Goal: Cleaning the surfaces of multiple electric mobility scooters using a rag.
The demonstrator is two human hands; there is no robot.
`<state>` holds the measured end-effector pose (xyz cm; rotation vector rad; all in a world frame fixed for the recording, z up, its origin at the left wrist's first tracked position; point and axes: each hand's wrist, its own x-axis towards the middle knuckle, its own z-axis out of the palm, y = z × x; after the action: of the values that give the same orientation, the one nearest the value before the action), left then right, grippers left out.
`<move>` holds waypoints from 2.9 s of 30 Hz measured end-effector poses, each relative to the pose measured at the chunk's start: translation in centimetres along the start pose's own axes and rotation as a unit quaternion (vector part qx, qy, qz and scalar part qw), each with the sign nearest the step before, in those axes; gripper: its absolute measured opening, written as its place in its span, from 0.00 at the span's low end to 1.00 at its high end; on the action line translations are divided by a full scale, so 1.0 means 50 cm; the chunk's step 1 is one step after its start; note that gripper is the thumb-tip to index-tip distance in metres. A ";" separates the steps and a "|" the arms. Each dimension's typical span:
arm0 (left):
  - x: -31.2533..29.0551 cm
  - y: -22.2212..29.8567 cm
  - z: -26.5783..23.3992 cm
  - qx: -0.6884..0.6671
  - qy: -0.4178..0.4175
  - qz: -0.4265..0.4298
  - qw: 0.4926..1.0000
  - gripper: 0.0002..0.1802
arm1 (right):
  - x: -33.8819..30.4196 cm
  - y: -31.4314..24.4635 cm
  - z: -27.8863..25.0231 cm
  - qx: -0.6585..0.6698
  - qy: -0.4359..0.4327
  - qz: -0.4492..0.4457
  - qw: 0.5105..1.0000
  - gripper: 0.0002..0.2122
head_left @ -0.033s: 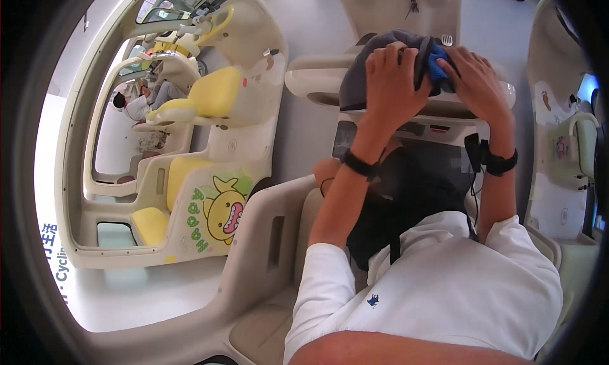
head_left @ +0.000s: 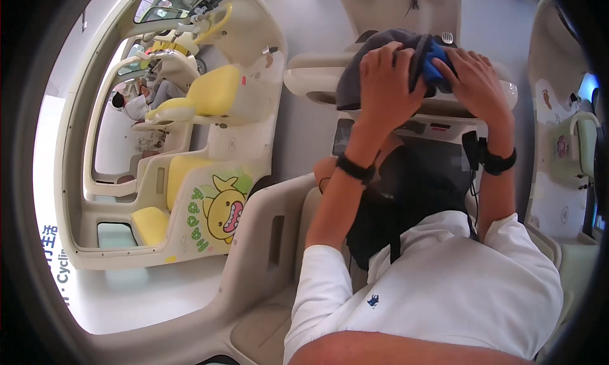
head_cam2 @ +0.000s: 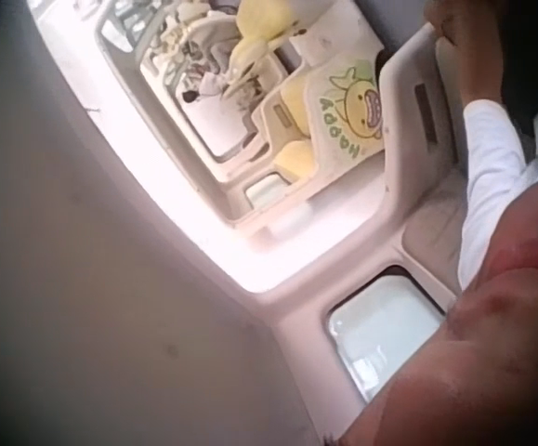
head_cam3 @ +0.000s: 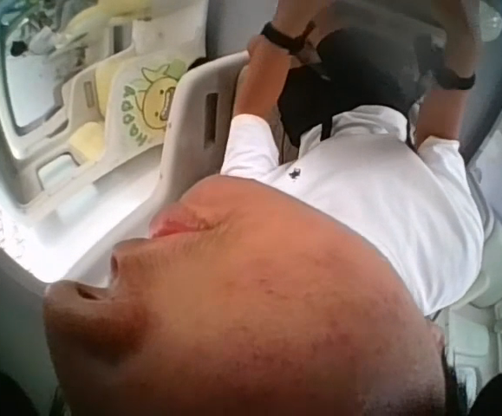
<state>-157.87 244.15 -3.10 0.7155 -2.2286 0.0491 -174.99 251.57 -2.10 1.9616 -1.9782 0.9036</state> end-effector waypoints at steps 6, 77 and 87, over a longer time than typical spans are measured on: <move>-0.052 -0.104 -0.079 -0.068 -0.025 0.007 0.997 0.27 | 0.054 -0.145 0.081 -0.040 0.011 -0.050 0.998 0.16; 0.000 -0.088 -0.111 0.011 -0.085 -0.001 0.996 0.14 | 0.033 -0.167 0.031 0.218 0.030 -0.075 0.973 0.20; 0.083 0.132 0.033 -0.070 -0.148 0.051 0.985 0.20 | -0.057 0.071 -0.101 0.052 0.011 -0.006 0.999 0.18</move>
<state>-164.56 247.29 -0.13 0.5604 -2.5212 -0.1730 -179.48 256.47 -0.62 2.0063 -1.9412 1.0411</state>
